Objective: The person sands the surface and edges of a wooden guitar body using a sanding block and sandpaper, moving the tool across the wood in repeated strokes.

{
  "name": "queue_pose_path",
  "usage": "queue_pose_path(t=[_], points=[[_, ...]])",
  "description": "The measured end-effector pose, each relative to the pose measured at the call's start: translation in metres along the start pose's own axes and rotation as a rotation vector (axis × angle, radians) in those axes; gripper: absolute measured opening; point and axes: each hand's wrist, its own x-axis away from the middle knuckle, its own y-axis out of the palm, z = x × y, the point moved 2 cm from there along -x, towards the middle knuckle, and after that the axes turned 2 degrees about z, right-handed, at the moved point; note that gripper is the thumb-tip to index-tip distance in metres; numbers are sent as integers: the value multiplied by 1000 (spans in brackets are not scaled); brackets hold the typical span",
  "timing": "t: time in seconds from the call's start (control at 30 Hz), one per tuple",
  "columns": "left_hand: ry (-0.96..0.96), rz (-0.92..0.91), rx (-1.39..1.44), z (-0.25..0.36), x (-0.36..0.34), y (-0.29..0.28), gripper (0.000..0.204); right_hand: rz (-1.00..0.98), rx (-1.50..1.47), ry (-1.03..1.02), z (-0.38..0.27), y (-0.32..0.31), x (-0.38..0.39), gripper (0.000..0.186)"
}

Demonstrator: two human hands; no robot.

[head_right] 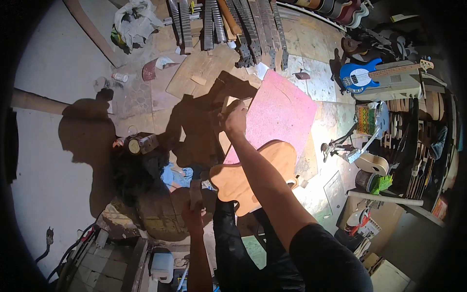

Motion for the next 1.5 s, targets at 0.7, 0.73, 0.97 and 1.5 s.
queue_pose_path(t=[0.7,0.73,0.97,1.5], points=[[243,80,180,27,71,180,26,-575,-406,-376,122,-180,188,89],[306,114,175,30,77,195,26,-555,-405,-410,135,-183,184,89],[264,188,166,13,104,251,34,-628,-455,-560,195,-223,170,86],[192,-290,719,-68,178,261,33,-377,-576,-625,250,-273,249,88]])
